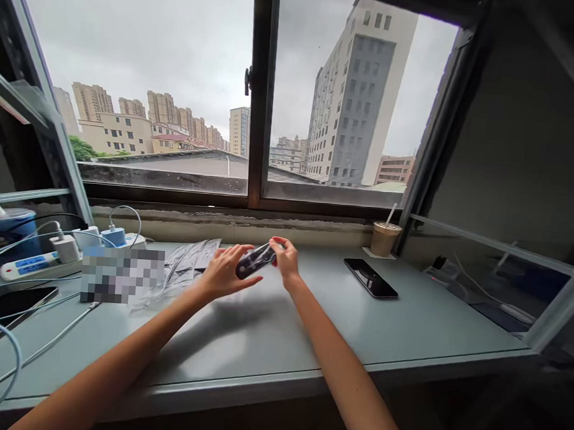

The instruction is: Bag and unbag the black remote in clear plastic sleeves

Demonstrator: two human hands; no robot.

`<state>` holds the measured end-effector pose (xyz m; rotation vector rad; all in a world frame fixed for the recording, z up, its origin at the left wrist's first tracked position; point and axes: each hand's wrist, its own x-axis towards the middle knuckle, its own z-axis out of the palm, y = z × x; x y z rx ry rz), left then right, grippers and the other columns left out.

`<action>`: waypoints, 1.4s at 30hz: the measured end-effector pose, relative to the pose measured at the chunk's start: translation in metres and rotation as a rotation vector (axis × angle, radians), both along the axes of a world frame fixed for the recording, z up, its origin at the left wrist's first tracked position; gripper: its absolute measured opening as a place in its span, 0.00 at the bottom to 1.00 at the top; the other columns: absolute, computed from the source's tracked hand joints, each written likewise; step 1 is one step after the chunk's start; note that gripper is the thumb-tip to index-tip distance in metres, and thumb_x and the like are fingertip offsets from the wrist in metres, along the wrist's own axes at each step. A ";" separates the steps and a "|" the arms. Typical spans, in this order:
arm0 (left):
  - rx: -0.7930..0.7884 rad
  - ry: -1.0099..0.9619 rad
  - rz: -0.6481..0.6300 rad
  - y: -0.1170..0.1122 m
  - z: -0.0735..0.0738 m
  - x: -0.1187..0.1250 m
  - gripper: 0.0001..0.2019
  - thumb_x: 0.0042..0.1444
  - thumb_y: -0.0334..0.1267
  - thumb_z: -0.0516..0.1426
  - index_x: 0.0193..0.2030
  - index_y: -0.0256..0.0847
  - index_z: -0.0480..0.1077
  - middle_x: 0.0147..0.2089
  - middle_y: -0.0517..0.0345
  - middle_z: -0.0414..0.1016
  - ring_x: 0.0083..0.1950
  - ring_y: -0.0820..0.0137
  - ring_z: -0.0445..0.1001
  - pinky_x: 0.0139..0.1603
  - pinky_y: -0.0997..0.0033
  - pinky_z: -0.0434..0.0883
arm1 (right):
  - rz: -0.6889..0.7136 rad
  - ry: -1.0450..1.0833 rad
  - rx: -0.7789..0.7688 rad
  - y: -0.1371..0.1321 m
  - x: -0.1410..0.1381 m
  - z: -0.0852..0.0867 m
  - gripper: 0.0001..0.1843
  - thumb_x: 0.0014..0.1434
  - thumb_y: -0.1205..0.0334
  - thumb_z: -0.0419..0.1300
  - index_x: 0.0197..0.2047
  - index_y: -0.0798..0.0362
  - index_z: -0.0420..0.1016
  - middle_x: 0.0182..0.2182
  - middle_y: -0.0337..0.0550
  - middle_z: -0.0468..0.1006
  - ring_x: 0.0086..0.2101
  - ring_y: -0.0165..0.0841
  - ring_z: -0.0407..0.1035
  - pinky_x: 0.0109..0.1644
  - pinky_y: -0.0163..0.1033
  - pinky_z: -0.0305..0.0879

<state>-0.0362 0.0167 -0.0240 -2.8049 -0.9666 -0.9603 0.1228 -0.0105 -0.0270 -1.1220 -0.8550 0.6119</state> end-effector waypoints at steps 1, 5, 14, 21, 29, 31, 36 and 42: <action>-0.014 0.030 0.010 -0.004 0.000 0.003 0.27 0.49 0.47 0.57 0.55 0.45 0.57 0.49 0.54 0.70 0.50 0.61 0.68 0.53 0.62 0.60 | 0.083 -0.011 0.016 0.001 -0.004 -0.001 0.21 0.43 0.49 0.61 0.37 0.54 0.69 0.19 0.33 0.66 0.16 0.25 0.56 0.17 0.30 0.52; -0.070 0.069 0.197 -0.003 0.004 -0.001 0.26 0.53 0.38 0.53 0.59 0.52 0.55 0.49 0.60 0.71 0.43 0.62 0.73 0.39 0.68 0.65 | 0.154 0.029 0.075 0.001 -0.001 0.001 0.24 0.46 0.43 0.57 0.38 0.54 0.70 0.24 0.38 0.70 0.17 0.25 0.58 0.18 0.30 0.53; 0.045 0.056 0.257 0.019 0.008 -0.024 0.24 0.55 0.48 0.54 0.59 0.52 0.59 0.44 0.58 0.70 0.43 0.63 0.71 0.44 0.70 0.64 | 0.095 -0.197 -0.072 -0.009 0.019 -0.003 0.24 0.48 0.42 0.58 0.40 0.51 0.75 0.38 0.42 0.74 0.30 0.32 0.66 0.24 0.29 0.59; -0.012 0.109 0.193 0.019 0.004 -0.022 0.23 0.52 0.42 0.57 0.56 0.51 0.61 0.45 0.61 0.72 0.43 0.64 0.72 0.42 0.70 0.65 | -0.051 -0.259 -0.026 0.002 0.016 -0.011 0.22 0.42 0.42 0.62 0.32 0.53 0.77 0.27 0.42 0.74 0.28 0.33 0.64 0.26 0.33 0.59; 0.009 0.129 0.142 0.028 0.004 -0.031 0.23 0.51 0.39 0.58 0.55 0.51 0.63 0.44 0.61 0.72 0.44 0.64 0.72 0.43 0.71 0.65 | 0.026 -0.210 -0.135 -0.005 0.020 -0.007 0.15 0.52 0.52 0.53 0.30 0.52 0.78 0.38 0.41 0.75 0.35 0.33 0.67 0.30 0.32 0.61; 0.018 0.135 0.121 0.028 0.005 -0.032 0.23 0.51 0.39 0.58 0.55 0.51 0.63 0.44 0.61 0.72 0.45 0.64 0.72 0.44 0.71 0.66 | 0.161 -0.240 -0.232 -0.008 0.019 -0.007 0.14 0.53 0.54 0.53 0.32 0.51 0.78 0.40 0.42 0.75 0.38 0.34 0.67 0.32 0.32 0.61; 0.061 0.155 0.070 0.027 0.004 -0.029 0.24 0.50 0.39 0.59 0.56 0.51 0.63 0.44 0.60 0.72 0.45 0.64 0.71 0.44 0.71 0.65 | 0.419 -0.258 -0.266 -0.011 0.014 -0.009 0.15 0.50 0.49 0.62 0.34 0.53 0.78 0.39 0.45 0.75 0.40 0.36 0.68 0.35 0.33 0.62; 0.136 0.182 -0.004 0.022 0.002 -0.023 0.24 0.51 0.37 0.58 0.56 0.49 0.63 0.42 0.60 0.72 0.43 0.66 0.71 0.44 0.71 0.65 | 0.398 -0.251 -0.326 -0.010 0.016 -0.009 0.22 0.48 0.41 0.62 0.30 0.54 0.76 0.36 0.46 0.76 0.39 0.37 0.69 0.32 0.33 0.61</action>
